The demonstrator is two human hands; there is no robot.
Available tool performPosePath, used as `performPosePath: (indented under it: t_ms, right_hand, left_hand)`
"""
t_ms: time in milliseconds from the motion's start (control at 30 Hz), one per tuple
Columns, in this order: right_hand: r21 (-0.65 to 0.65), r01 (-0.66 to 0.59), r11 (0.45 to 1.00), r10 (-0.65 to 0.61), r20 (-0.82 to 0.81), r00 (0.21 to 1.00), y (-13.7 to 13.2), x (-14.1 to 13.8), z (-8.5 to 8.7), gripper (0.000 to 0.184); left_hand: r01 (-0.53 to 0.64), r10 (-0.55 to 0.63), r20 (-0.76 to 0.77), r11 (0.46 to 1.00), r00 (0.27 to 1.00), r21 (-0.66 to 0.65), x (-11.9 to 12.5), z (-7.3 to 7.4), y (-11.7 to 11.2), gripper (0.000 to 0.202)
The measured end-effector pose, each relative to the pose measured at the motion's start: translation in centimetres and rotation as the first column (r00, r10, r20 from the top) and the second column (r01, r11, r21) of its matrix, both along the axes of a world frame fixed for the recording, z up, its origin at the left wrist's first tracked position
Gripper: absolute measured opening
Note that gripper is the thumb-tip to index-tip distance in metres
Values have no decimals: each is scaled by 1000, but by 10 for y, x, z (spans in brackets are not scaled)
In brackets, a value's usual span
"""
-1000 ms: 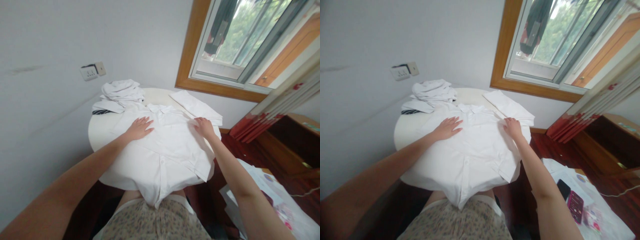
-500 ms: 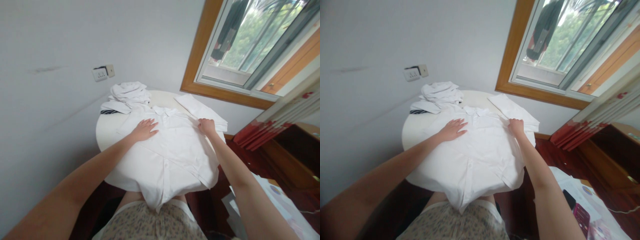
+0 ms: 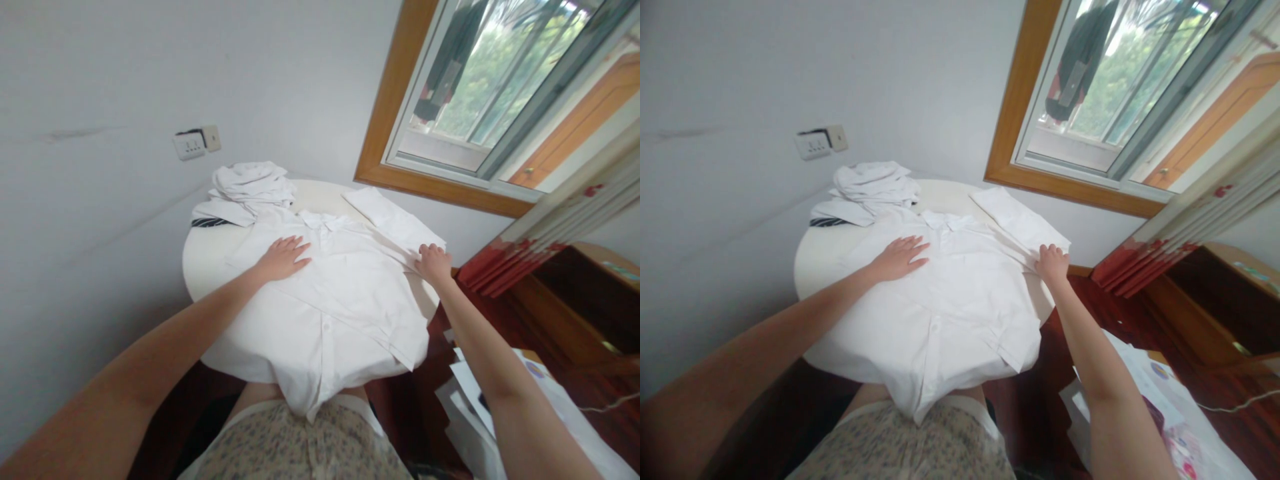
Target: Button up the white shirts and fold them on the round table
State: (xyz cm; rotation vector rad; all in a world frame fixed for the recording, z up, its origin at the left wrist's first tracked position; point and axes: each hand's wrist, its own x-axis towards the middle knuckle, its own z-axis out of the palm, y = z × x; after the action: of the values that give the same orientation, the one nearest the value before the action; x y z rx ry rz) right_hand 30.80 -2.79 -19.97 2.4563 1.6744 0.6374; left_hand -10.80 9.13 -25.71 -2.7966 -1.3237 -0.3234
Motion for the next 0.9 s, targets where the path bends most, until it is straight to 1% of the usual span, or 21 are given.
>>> performPosePath:
  t_ms: [167, 400, 533, 633, 700, 767, 800, 833, 900]
  right_hand:
    - [32, 49, 998, -49, -11, 999, -28, 8, -6, 25]
    - [72, 114, 991, -114, -8, 993, -76, 22, -17, 27]
    - [8, 187, 982, -187, -27, 982, -96, 26, -23, 27]
    - [-55, 241, 969, -244, -45, 969, -104, 27, -30, 28]
    - [-69, 259, 963, -264, -81, 961, -108, 29, -31, 30]
    - [-37, 247, 968, -250, -143, 958, -110, 32, -26, 35]
    - [-15, 223, 975, -222, -190, 956, -111, 34, -19, 37]
    - [-4, 186, 983, -181, -245, 952, -111, 36, -10, 37]
    - [-11, 81, 997, -79, -358, 930, -110, 38, 17, 34]
  left_hand:
    - [-6, 6, -9, 1000, 1000, 13, 0, -2, 2, 63]
    - [0, 0, -11, 1000, 1000, 6, 1, 1, 1, 63]
    - [2, -2, -5, 1000, 1000, -9, 0, 0, 1, 64]
    - [1, -1, 0, 1000, 1000, -17, 0, 0, 2, 64]
    - [1, -1, -4, 1000, 1000, -18, 1, 0, 2, 64]
    - [-1, 1, -9, 1000, 1000, -18, 1, 1, 2, 64]
    - [-2, 1, -9, 1000, 1000, -16, 1, 1, 2, 64]
    - [-1, 1, -9, 1000, 1000, -13, 1, 1, 2, 63]
    - [1, -2, -9, 1000, 1000, -7, 1, 1, 1, 63]
